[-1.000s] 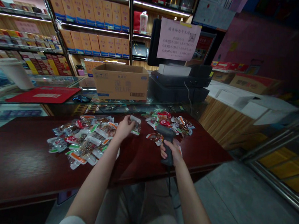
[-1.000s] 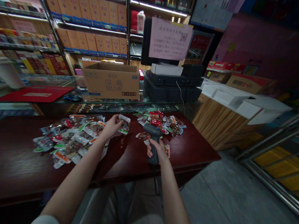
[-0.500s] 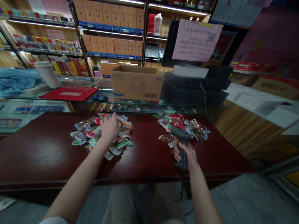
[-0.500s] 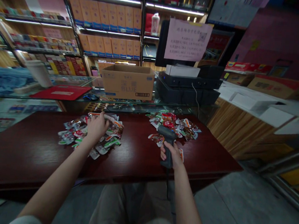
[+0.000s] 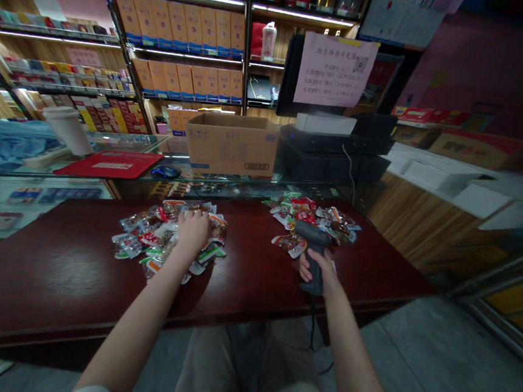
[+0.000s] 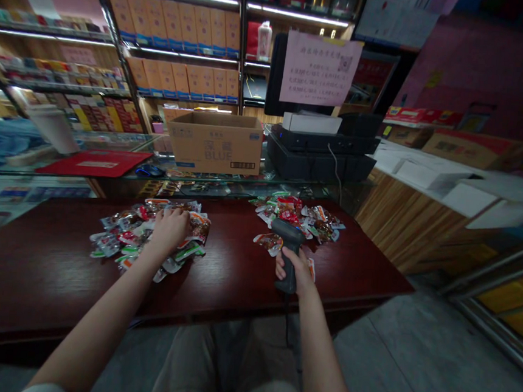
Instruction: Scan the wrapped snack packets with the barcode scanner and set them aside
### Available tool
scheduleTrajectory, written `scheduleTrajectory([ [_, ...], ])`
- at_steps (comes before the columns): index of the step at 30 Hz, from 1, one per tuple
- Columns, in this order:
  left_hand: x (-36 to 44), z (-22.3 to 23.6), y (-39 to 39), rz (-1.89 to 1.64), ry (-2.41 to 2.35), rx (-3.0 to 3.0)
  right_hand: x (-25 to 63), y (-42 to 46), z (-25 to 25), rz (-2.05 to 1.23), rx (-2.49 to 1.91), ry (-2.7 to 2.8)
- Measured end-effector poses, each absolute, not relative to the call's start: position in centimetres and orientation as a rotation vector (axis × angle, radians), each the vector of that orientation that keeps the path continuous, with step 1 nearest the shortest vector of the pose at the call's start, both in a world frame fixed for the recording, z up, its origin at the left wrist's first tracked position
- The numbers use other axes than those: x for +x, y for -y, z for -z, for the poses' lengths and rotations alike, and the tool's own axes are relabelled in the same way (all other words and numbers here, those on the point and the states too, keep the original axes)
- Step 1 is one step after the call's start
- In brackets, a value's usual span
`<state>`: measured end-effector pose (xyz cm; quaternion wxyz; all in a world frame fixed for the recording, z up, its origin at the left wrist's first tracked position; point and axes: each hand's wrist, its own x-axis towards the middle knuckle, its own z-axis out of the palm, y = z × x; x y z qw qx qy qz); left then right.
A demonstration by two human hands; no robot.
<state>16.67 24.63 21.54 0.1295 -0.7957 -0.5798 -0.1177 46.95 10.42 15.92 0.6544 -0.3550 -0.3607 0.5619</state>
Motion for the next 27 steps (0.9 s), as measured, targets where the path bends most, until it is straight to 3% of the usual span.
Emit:
scheduleTrajectory([
  [12,32.5,-19.8,-21.5,0.326,1.471,-3.079,48.5,-9.8,-16.7,-1.306,-0.641,0.766],
  [19,35.8,-17.7,-23.8,0.371,1.532,-3.275,50.1,-7.7,-17.0,-1.265,-0.660,0.766],
  [22,35.7,-17.3,-24.5,0.719,1.457,-3.500,50.8,-7.5,-16.8,-1.264,-0.683,0.763],
  [27,35.1,-18.4,-25.4,1.877,1.538,-3.754,50.8,-8.7,-17.0,-1.311,-0.705,0.783],
])
